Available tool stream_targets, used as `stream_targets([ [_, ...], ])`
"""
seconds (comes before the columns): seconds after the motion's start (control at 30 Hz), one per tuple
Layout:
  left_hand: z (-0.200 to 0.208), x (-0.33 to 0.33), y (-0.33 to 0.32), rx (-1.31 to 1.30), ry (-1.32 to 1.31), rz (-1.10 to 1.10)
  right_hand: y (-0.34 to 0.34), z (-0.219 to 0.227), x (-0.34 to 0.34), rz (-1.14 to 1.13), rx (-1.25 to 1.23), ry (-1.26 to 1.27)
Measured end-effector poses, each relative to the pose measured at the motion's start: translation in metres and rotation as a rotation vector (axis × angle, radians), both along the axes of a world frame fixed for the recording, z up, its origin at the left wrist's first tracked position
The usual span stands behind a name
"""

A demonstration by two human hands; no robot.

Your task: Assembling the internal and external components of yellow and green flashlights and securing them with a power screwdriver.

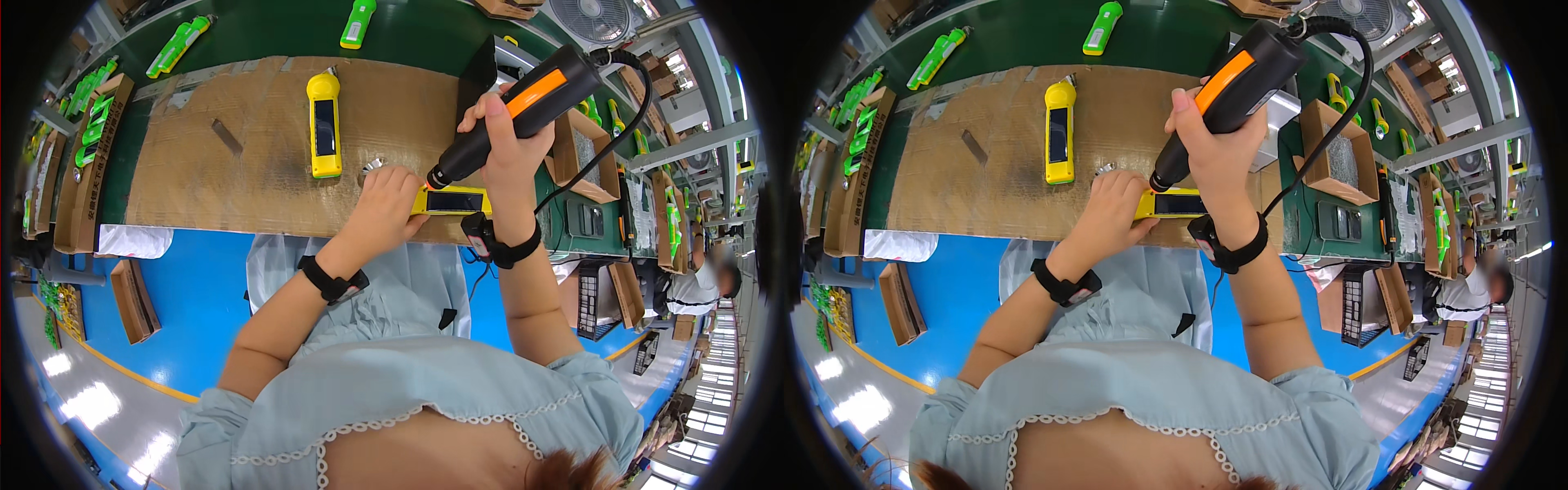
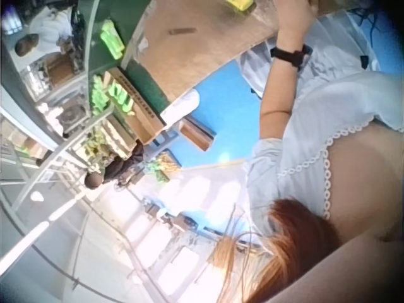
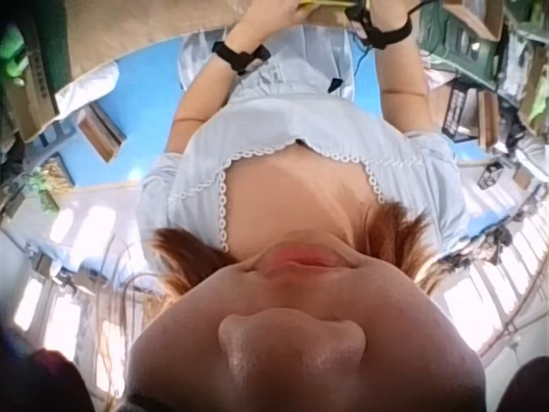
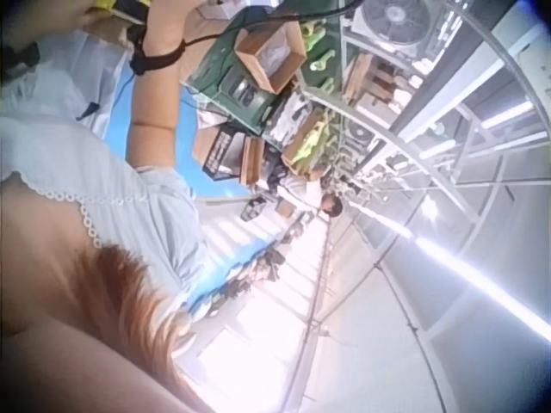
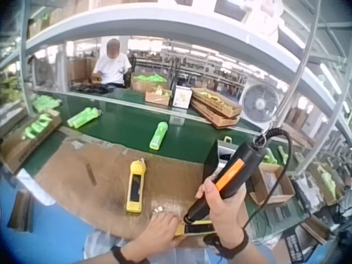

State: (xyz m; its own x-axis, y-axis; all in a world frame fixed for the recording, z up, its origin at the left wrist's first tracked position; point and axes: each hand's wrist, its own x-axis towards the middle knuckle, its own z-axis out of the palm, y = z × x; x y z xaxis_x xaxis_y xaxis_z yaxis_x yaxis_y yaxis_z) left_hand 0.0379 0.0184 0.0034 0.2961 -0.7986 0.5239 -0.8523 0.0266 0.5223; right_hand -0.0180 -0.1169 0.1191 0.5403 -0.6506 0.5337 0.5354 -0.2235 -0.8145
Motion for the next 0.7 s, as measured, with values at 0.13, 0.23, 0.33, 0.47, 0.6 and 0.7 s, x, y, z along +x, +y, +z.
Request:
stream_targets([
  [0.13, 0.006, 0.008, -0.004, 0.042, -0.033, 0.054, 0.006, -0.002, 0.008, 0.040, 0.020, 0.020],
  [0.23, 0.006, 0.013, -0.010, 0.098, -0.010, 0.031, 0.002, -0.014, 0.007, 0.092, 0.007, -0.011],
  [0.33, 0.012, 0.010, -0.008, 0.131, 0.003, 0.011, 0.000, -0.019, 0.004, 0.112, -0.049, 0.014],
  [0.47, 0.013, 0.005, -0.009, 0.114, -0.035, 0.031, 0.003, -0.014, 0.004, 0.118, -0.037, 0.065],
  [0.6, 0.014, 0.005, -0.011, 0.151, -0.048, 0.013, 0.003, -0.012, -0.009, 0.097, -0.083, 0.053],
  [0.7, 0.011, 0.001, -0.016, 0.169, -0.080, 0.059, -0.012, 0.008, -0.032, 0.061, -0.087, -0.241],
])
